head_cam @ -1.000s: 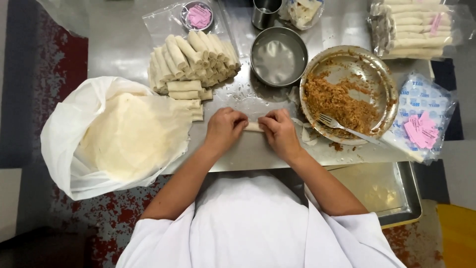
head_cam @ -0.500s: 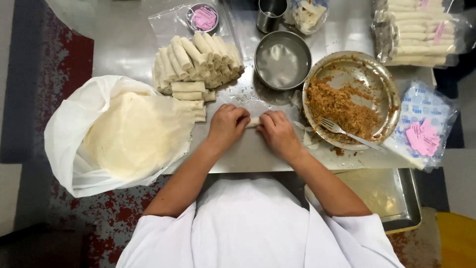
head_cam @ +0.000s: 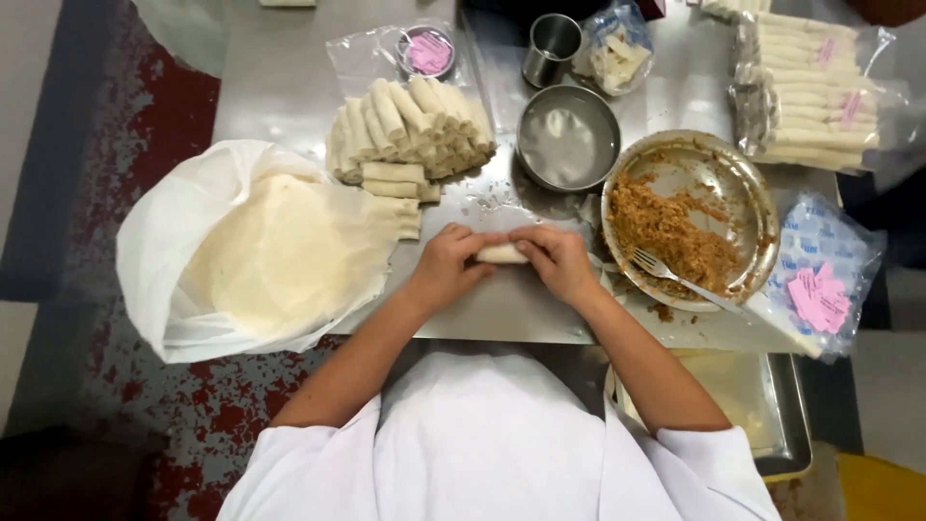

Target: Rolling thin dough wrappers with savory filling to make spring rolls and then packaging them into plastic bags.

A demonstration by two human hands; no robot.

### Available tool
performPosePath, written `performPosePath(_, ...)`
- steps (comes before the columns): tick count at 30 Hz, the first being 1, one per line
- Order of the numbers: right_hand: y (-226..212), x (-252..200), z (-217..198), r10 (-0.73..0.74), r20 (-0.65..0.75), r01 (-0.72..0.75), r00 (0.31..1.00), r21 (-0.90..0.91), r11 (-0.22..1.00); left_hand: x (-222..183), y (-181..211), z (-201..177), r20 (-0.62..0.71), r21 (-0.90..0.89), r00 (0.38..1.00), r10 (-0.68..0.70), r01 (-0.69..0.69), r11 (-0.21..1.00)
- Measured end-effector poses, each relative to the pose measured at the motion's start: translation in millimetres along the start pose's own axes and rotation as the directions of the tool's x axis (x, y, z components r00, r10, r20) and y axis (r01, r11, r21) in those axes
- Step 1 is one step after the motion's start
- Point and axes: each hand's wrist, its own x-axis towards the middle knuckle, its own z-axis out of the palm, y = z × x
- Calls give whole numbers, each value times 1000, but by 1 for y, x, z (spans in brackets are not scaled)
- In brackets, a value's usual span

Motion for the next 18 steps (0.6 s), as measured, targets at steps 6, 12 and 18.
performPosePath(6, -85, 18, 15, -298, 137, 323, 945, -244, 914, -36, 22, -30, -87, -219, 967, -240, 216, 952)
performPosePath(12, -76, 82, 52, -254, -26, 245, 967, -180, 953, -79, 30, -86, -183, 565, 983, -29, 129, 815)
performPosePath(18, -69, 147, 102, -437, -95, 392, 894, -303, 869, -111, 0, -112, -88, 828, 987, 131, -1, 561)
